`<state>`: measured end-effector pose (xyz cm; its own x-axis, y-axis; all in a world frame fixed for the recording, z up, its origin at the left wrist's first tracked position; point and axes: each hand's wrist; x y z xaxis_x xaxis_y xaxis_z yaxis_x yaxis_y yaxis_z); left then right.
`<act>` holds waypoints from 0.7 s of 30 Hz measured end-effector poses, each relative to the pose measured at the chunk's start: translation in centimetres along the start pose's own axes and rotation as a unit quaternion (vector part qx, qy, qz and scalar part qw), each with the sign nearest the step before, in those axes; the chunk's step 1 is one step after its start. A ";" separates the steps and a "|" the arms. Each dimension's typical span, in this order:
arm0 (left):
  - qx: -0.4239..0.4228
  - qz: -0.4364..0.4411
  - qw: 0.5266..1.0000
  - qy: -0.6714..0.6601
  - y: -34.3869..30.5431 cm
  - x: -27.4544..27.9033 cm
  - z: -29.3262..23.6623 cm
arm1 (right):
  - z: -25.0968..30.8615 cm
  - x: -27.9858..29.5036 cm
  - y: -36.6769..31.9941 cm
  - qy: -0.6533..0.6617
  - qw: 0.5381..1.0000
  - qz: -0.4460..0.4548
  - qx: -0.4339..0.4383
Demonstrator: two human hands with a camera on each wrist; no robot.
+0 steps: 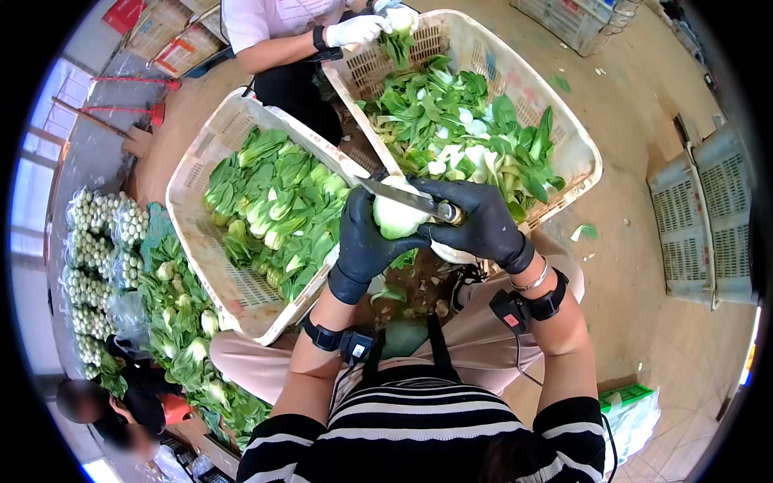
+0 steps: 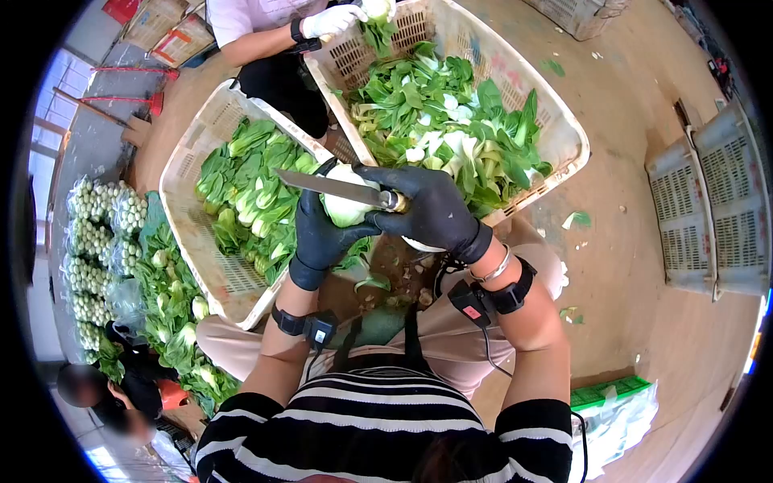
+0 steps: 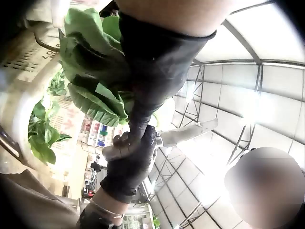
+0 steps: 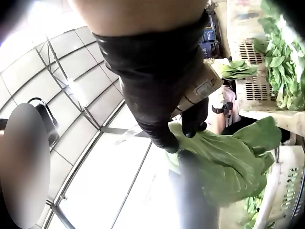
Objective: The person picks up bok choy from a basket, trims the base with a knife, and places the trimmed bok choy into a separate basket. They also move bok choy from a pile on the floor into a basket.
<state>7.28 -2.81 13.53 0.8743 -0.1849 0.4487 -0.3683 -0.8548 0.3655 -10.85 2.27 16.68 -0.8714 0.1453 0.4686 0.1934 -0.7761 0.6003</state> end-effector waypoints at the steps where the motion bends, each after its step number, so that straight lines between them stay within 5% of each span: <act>1: 0.000 -0.003 1.000 0.000 0.1 0.1 0.1 | 0.0 -0.1 -0.1 0.001 1.000 0.002 0.002; 7: -0.037 0.050 0.998 0.028 0.5 1.8 -0.7 | 0.8 -0.1 -0.3 -0.032 0.999 -0.004 -0.030; 9: -0.016 0.115 0.992 0.049 0.5 2.6 -1.0 | -0.8 0.1 -0.9 -0.017 0.999 -0.035 -0.034; 11: -0.094 0.212 0.970 0.072 0.0 3.2 -1.8 | -1.4 2.1 -0.3 -0.046 0.993 -0.077 -0.071; 12: -0.039 0.266 0.963 0.020 -0.4 3.3 -1.8 | -2.7 3.7 -0.3 0.001 0.979 -0.051 -0.198; 14: 0.042 0.306 0.946 -0.101 -1.0 3.2 -0.4 | -3.9 6.0 0.2 -0.241 0.961 -0.073 -0.116; 17: 0.140 0.275 0.921 -0.240 -1.5 3.3 0.5 | -6.1 6.6 -1.0 -0.389 0.907 -0.066 -0.148; 21: 0.138 0.274 0.893 -0.329 -1.3 2.7 0.7 | -3.5 3.9 -0.9 -0.269 0.956 -0.038 -0.109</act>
<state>10.38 -2.57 13.71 0.6156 -0.7801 -0.1117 -0.7861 -0.6178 -0.0175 -16.01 1.41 15.73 -0.5100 0.4548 0.7301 -0.0105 -0.8520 0.5234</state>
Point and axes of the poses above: each hand's wrist, its own y-axis towards the middle knuckle, its own x-axis out of the back of the hand, z = x × y, and after that the axes turned 10 degrees about x, right-handed
